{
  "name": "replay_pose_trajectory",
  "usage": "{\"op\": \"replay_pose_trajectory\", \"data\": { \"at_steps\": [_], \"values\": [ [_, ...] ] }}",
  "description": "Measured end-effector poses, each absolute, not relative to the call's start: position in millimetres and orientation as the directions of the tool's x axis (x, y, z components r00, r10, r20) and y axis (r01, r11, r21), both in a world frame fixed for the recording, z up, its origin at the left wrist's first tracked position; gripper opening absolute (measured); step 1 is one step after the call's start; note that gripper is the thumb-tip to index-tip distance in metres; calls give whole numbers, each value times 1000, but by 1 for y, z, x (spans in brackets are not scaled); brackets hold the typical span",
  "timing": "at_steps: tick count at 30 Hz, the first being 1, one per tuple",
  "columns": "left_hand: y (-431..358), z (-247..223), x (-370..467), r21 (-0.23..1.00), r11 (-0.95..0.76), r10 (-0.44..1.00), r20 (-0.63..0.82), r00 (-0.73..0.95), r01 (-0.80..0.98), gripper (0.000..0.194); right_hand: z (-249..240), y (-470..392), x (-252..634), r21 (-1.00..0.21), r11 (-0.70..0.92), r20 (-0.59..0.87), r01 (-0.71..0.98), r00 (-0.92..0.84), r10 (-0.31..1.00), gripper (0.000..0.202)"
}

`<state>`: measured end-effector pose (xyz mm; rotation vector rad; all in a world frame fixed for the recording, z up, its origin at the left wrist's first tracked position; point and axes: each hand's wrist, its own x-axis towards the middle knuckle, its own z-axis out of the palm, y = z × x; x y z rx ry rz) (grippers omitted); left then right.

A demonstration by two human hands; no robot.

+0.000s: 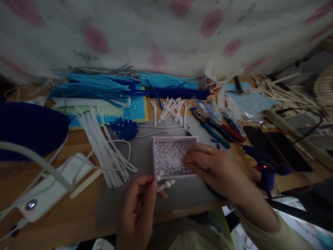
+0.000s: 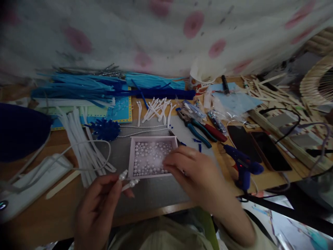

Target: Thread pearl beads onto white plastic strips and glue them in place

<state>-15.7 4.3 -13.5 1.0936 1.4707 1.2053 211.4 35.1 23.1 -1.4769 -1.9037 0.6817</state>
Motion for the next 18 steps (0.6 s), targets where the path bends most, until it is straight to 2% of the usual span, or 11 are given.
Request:
{"op": "replay_pose_trajectory", "data": {
  "at_steps": [1, 2, 5, 15, 18],
  "values": [
    [4, -15, -17, 989, 120, 978, -102, -184, 90, 7, 16, 53, 200, -623, 343, 116, 703, -350, 930, 13],
    [3, -16, -18, 989, 115, 980, -97, -172, 94, 8, 9, 68, 190, -520, 390, 40, 760, -435, 900, 17],
    [2, -20, -24, 987, 122, 986, -108, -124, 105, 11, -8, 98, 172, -324, 420, -176, 848, -490, 854, 14],
    [10, -26, -33, 977, 200, 974, -189, -124, 77, 9, -13, 103, 164, -274, 355, -325, 894, -433, 841, 16],
    [11, -23, -30, 977, 198, 974, -188, -124, 78, 9, -13, 105, 165, -319, 373, -331, 871, -472, 817, 17]
  ]
}}
